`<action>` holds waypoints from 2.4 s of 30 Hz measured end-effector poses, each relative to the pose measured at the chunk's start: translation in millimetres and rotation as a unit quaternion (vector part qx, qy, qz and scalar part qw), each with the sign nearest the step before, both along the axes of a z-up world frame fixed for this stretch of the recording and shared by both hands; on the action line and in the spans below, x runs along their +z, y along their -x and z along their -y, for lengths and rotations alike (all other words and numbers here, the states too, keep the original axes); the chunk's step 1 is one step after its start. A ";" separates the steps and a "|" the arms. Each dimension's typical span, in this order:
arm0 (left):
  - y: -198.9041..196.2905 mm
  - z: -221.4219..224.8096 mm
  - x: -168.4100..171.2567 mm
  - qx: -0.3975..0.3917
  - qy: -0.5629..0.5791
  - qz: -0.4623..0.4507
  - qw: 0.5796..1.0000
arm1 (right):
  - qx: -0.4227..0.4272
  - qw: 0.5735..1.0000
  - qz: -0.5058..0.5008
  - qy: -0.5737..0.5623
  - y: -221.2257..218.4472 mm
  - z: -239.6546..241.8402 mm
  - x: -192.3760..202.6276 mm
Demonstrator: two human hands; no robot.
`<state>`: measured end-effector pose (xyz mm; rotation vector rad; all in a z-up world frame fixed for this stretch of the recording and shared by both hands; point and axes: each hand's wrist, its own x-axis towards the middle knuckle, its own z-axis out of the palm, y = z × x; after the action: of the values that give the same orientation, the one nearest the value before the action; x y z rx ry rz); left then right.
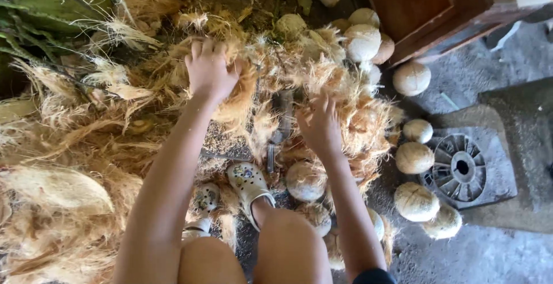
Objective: Peeling the outer husk off a coconut using a large knife
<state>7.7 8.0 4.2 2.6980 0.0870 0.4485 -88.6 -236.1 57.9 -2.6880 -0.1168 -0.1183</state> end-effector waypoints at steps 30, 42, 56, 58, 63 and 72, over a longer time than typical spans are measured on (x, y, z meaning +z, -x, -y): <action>26.0 -27.1 -17.5 -0.078 -0.079 0.045 0.993 | 0.269 0.933 0.218 0.096 -10.9 -90.5 -67.3; 3.5 -9.2 -9.2 -0.036 0.043 0.036 0.998 | 0.296 0.727 0.090 0.613 -4.8 -33.7 7.4; 8.6 -10.3 -12.4 -0.053 0.037 0.022 0.998 | 0.321 0.934 -0.026 -0.157 -56.2 -75.0 -74.6; 12.3 -8.2 -9.2 -0.044 0.021 0.052 0.997 | 0.295 0.948 -0.004 -0.121 -42.2 -76.6 -76.8; 17.5 -5.8 -23.5 -0.062 -0.023 0.095 0.993 | 0.254 0.965 0.028 -0.056 -14.1 -81.4 -85.9; 5.1 -26.3 -9.5 0.035 0.060 -0.002 0.998 | 0.115 0.958 -0.227 -0.135 77.4 -89.9 -127.1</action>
<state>2.6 34.3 -5.3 2.5839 0.2048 0.4432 -166.0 -146.2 -69.2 -2.3379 -0.2476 0.5158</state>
